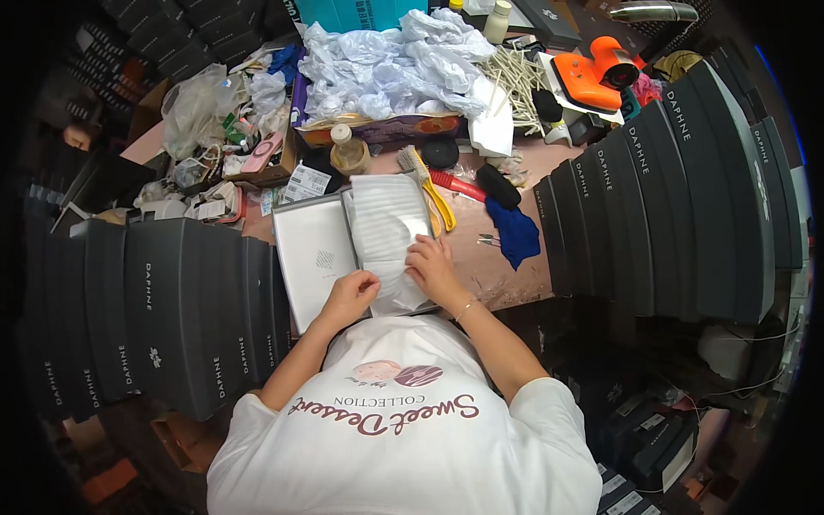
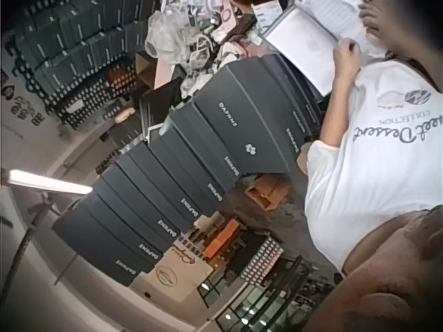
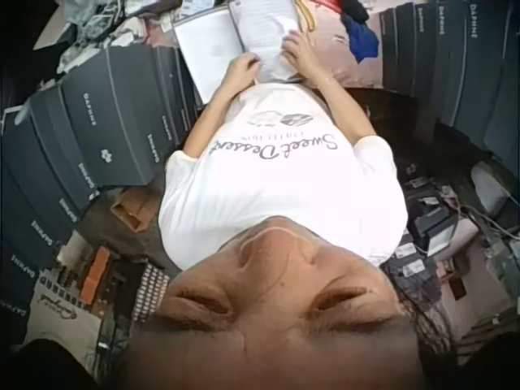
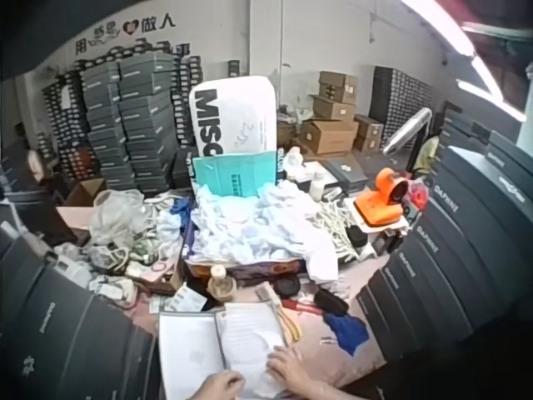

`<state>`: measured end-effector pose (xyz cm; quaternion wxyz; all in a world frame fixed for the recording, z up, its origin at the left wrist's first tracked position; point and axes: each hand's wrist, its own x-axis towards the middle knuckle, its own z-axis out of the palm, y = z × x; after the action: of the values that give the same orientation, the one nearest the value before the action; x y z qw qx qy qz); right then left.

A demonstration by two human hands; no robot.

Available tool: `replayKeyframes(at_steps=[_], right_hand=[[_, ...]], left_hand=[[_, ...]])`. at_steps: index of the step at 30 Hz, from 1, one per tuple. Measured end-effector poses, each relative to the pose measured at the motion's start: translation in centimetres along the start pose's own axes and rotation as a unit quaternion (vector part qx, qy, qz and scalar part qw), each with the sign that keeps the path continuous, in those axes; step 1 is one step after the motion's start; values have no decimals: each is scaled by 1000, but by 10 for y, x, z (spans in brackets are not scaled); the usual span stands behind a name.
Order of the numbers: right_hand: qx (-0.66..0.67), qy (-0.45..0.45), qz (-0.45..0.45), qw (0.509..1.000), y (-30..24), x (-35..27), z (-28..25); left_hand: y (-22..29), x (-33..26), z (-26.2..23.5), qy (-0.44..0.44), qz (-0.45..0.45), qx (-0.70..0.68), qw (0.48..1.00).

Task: Clean shoes with a brush and sponge, then wrap them in protective paper and pack them into boxes.

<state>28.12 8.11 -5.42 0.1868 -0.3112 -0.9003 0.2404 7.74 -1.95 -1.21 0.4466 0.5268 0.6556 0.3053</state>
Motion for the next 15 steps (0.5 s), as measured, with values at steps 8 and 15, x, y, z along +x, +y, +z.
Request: replayKeyframes(at_steps=[8, 15], right_hand=[[604, -247, 422, 630, 0, -70, -73], [-160, -23, 0, 987, 11, 88, 7]], left_hand=[[-12, 19, 30, 23, 238, 206, 949], [-7, 38, 39, -200, 107, 345, 911]])
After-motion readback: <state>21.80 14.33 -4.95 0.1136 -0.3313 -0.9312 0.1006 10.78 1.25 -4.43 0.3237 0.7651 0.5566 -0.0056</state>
